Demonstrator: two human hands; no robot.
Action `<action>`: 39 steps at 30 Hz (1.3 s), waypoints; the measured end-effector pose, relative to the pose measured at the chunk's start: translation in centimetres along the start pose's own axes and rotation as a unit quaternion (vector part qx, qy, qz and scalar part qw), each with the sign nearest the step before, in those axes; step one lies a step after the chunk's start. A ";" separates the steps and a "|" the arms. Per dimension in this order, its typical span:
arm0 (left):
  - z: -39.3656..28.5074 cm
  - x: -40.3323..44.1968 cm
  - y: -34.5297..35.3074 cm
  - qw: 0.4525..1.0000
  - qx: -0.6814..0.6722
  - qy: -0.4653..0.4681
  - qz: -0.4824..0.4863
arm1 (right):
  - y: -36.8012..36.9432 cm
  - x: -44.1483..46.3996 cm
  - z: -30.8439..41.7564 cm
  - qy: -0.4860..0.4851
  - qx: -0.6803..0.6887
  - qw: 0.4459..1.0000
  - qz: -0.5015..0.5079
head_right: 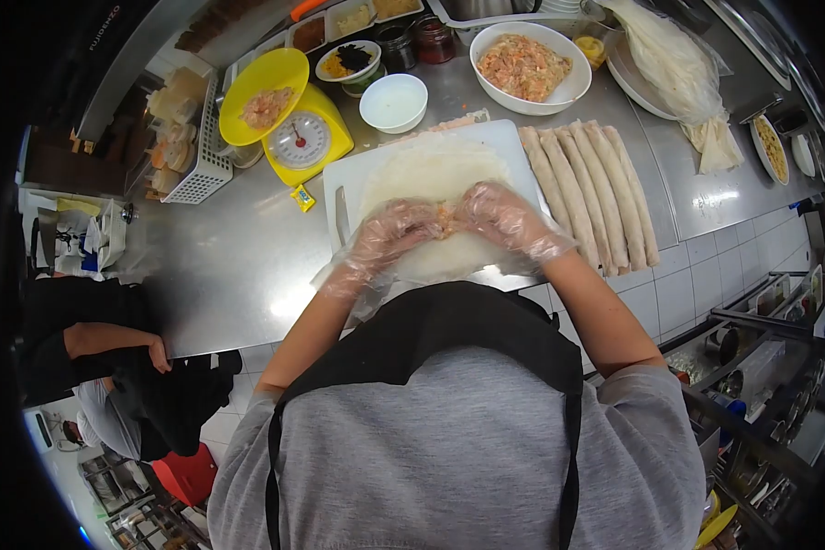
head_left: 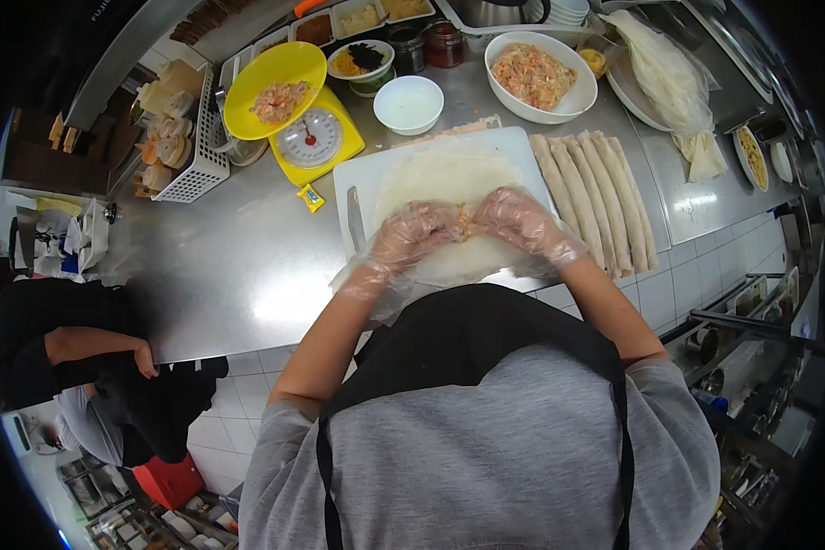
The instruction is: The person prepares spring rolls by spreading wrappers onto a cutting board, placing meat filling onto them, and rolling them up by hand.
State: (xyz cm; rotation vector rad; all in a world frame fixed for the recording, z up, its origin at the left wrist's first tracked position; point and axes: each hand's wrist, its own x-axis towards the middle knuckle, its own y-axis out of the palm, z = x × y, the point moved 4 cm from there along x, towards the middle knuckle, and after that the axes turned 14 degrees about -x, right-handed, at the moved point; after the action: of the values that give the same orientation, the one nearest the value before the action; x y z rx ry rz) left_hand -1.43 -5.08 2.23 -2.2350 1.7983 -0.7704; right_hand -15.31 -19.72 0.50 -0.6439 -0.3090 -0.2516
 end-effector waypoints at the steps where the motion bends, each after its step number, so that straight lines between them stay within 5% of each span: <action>1: -0.5 -0.2 -0.3 1.000 -0.001 0.001 0.000 | -0.6 0.4 1.2 0.029 0.061 0.998 -0.016; 3: -1.2 -1.1 -1.7 0.995 -0.010 -0.033 -0.097 | -2.9 0.9 4.7 -0.011 -0.197 0.976 -0.087; 10: 1.7 -2.7 -2.8 0.994 0.099 -0.039 0.019 | -2.3 -0.9 0.3 -0.026 -0.167 0.986 0.014; 12: -0.4 -2.2 -3.4 0.993 0.088 0.019 -0.074 | -3.8 0.2 3.2 -0.023 -0.204 0.977 -0.055; 16: -2.1 0.5 -0.5 0.989 0.066 -0.006 -0.133 | -2.2 1.1 2.5 -0.047 -0.298 0.951 -0.063; 19: 0.5 2.0 2.5 0.987 0.078 -0.144 0.001 | -0.6 1.2 0.2 -0.051 -0.258 0.965 0.023; 22: 0.3 2.5 2.6 0.971 0.159 -0.164 0.076 | -1.1 0.8 0.2 -0.030 -0.211 0.977 0.014; 28: 4.1 -0.1 2.0 0.989 -0.048 -0.142 -0.015 | -3.0 -1.0 0.1 -0.001 -0.238 0.971 -0.006; 39: 2.1 -2.8 -2.5 0.981 0.135 -0.137 -0.001 | -3.8 -1.2 0.5 0.060 -0.229 0.971 0.030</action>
State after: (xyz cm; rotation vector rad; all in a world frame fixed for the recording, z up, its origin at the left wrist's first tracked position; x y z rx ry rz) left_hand 1.36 -2.16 0.75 -2.0513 1.4693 -0.6282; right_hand -17.77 -22.21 2.49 -1.0889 -0.1127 -0.3053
